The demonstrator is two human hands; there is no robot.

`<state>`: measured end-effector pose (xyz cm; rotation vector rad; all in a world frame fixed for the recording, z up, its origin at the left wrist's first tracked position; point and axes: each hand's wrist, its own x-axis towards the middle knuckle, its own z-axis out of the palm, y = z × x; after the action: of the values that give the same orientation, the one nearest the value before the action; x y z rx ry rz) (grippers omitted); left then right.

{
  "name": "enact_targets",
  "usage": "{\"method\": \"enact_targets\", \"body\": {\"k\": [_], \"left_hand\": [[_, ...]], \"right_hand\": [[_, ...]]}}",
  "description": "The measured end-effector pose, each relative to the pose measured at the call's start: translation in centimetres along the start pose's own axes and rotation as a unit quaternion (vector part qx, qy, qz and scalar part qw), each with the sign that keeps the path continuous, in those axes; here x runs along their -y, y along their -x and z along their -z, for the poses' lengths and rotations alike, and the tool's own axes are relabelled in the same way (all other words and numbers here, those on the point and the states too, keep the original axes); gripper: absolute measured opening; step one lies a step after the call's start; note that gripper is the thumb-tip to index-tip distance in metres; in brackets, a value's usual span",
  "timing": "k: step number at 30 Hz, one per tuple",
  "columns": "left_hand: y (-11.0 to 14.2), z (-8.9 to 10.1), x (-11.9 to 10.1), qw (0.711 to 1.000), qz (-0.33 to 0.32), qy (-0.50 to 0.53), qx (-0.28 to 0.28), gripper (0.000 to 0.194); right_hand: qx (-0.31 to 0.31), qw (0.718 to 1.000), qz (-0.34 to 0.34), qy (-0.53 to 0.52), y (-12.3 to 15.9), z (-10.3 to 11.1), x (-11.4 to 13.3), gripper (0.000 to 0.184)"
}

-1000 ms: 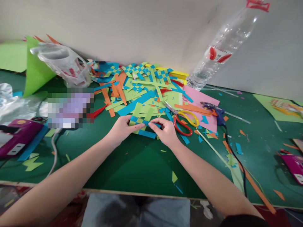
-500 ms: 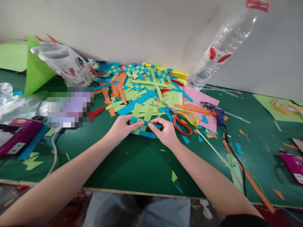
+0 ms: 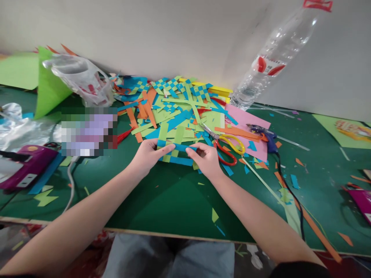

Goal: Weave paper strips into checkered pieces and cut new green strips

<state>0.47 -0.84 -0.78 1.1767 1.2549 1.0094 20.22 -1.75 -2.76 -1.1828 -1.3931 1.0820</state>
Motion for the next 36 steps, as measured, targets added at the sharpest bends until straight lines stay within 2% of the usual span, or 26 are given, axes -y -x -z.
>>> {"method": "enact_targets", "body": {"k": [6, 13, 17, 21, 25, 27, 29, 33, 36], "left_hand": [[-0.1, 0.1, -0.1, 0.998, 0.009, 0.042, -0.037, 0.034], [-0.4, 0.1, 0.1, 0.995, 0.021, 0.088, -0.041, 0.032], [-0.2, 0.0, 0.1, 0.999, -0.022, -0.002, -0.039, 0.032], [0.0, 0.1, 0.1, 0.990, -0.049, -0.133, 0.007, 0.031], [0.1, 0.1, 0.1, 0.980, -0.052, -0.189, 0.032, 0.031], [0.1, 0.0, 0.0, 0.982, -0.054, -0.175, 0.047, 0.033], [0.0, -0.1, 0.0, 0.988, -0.057, -0.129, 0.056, 0.039], [-0.3, -0.3, 0.0, 0.999, -0.034, -0.010, 0.037, 0.057], [-0.4, -0.2, 0.1, 0.999, -0.004, 0.033, 0.032, 0.053]], "right_hand": [[-0.042, 0.995, -0.042, -0.085, -0.8, 0.1, -0.3, 0.027], [-0.058, 0.982, -0.023, -0.180, -1.3, 0.5, -0.7, 0.020], [-0.041, 0.986, -0.019, -0.161, -1.1, 0.4, -0.4, 0.023], [0.004, 0.993, -0.023, -0.116, -0.8, 0.1, -0.1, 0.035], [0.046, 0.994, -0.034, -0.093, -0.7, 0.0, -0.3, 0.029], [0.044, 0.994, -0.043, -0.087, -0.7, 0.0, -0.4, 0.028], [0.016, 0.994, -0.044, -0.101, -0.9, 0.0, -0.5, 0.028], [-0.042, 0.987, -0.043, -0.152, -1.1, -0.1, -0.5, 0.029], [-0.041, 0.981, -0.047, -0.183, -1.0, -0.1, -0.3, 0.033]]}}
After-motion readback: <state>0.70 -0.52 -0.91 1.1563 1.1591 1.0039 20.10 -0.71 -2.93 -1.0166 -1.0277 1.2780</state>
